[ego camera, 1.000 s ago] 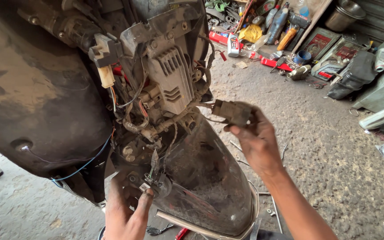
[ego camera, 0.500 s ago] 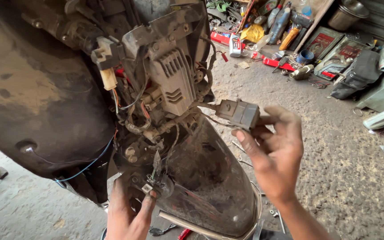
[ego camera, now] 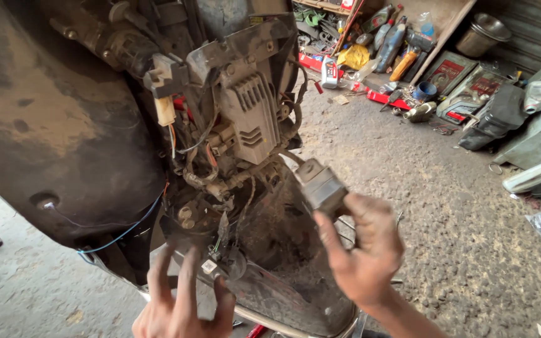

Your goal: Inspecting and repairing the internal wiring and components behind the front panel of a motorcycle.

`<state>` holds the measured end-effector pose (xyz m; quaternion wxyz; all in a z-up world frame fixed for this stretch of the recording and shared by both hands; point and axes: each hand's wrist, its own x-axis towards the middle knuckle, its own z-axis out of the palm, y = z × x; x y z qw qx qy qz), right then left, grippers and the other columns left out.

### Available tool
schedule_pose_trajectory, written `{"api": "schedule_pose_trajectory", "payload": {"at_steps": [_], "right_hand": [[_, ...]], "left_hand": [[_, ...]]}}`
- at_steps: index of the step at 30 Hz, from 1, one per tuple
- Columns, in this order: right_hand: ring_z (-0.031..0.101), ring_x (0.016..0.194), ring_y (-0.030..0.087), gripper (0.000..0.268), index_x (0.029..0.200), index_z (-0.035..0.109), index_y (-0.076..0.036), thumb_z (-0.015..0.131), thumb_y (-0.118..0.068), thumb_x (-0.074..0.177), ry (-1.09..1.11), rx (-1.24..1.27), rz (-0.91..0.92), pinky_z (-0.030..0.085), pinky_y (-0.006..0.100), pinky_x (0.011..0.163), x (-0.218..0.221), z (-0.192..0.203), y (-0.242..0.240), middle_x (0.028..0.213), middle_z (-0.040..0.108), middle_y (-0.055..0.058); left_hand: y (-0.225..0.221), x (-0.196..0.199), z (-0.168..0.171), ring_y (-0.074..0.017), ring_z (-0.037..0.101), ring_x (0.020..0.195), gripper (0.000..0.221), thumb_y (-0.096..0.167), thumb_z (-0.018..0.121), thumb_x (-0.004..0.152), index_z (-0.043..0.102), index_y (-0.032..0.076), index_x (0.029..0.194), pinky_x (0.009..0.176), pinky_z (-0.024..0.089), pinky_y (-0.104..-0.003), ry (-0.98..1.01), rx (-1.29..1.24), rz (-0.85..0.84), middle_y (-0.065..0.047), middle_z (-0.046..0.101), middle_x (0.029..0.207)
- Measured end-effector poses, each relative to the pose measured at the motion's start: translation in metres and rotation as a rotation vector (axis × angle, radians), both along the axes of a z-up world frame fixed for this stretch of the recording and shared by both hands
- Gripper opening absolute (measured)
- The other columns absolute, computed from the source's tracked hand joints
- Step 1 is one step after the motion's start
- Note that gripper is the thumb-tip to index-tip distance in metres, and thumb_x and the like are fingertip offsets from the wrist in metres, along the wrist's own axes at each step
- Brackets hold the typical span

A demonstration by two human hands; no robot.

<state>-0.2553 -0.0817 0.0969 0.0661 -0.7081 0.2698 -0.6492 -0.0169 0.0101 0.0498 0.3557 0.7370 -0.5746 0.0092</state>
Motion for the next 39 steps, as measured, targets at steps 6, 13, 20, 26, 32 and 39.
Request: {"api": "schedule_pose_trajectory", "payload": {"at_steps": [6, 13, 20, 26, 32, 39], "right_hand": [[0.079, 0.102, 0.023, 0.032, 0.117, 0.058, 0.004, 0.078, 0.006, 0.093, 0.169, -0.229, -0.022, 0.063, 0.028, 0.077, 0.009, -0.02, 0.004, 0.113, 0.07, 0.022], [0.074, 0.111, 0.035, 0.037, 0.118, 0.055, 0.003, 0.076, 0.009, 0.087, 0.354, -0.139, 0.018, 0.066, 0.036, 0.083, 0.004, -0.009, 0.016, 0.116, 0.067, 0.023], [0.076, 0.097, 0.027, 0.03, 0.115, 0.053, 0.003, 0.074, 0.005, 0.093, 0.301, -0.097, 0.017, 0.064, 0.031, 0.074, -0.007, -0.025, -0.001, 0.109, 0.071, 0.02], [0.076, 0.08, 0.016, 0.016, 0.106, 0.058, -0.001, 0.071, 0.002, 0.096, 0.07, 0.148, -0.079, 0.059, 0.025, 0.065, -0.023, -0.015, -0.029, 0.095, 0.072, 0.013], [0.071, 0.092, 0.014, 0.017, 0.112, 0.064, 0.003, 0.071, -0.004, 0.098, -0.034, 0.313, -0.137, 0.062, 0.027, 0.08, -0.024, 0.017, -0.028, 0.104, 0.066, 0.009], [0.07, 0.098, 0.013, 0.015, 0.111, 0.064, 0.001, 0.071, -0.006, 0.1, -0.124, 0.287, -0.104, 0.06, 0.027, 0.086, -0.024, 0.021, -0.042, 0.11, 0.062, 0.007]], "left_hand": [[-0.011, -0.023, 0.088, -0.0375, 0.074, 0.106, 0.074, 0.032, 0.077, 0.08, 0.054, 0.007, 0.146, 0.081, 0.061, -0.042, 0.244, -0.2, -0.65, -0.022, 0.063, 0.126], [-0.061, -0.042, 0.112, -0.0454, 0.066, 0.109, 0.06, 0.021, 0.071, 0.099, 0.05, 0.002, 0.151, 0.084, 0.057, -0.049, 0.276, -0.167, -0.92, -0.033, 0.055, 0.132], [-0.061, -0.038, 0.101, -0.0164, 0.073, 0.075, 0.036, 0.024, 0.073, 0.093, 0.069, 0.004, 0.123, 0.058, 0.059, -0.029, 0.578, -0.193, -0.849, -0.011, 0.075, 0.098], [-0.052, -0.031, 0.103, -0.0088, 0.064, 0.073, 0.032, 0.013, 0.078, 0.09, 0.07, -0.004, 0.116, 0.058, 0.05, -0.023, 1.089, -0.229, -0.751, -0.008, 0.076, 0.093], [-0.047, -0.038, 0.083, -0.0093, 0.066, 0.069, 0.031, 0.006, 0.08, 0.083, 0.067, -0.005, 0.108, 0.059, 0.055, -0.023, 0.974, -0.319, -0.689, -0.011, 0.073, 0.089], [-0.055, -0.038, 0.039, -0.0154, 0.078, 0.071, 0.034, 0.01, 0.078, 0.073, 0.062, -0.003, 0.1, 0.055, 0.059, -0.027, 0.47, -0.515, -0.745, -0.022, 0.071, 0.106]]}}
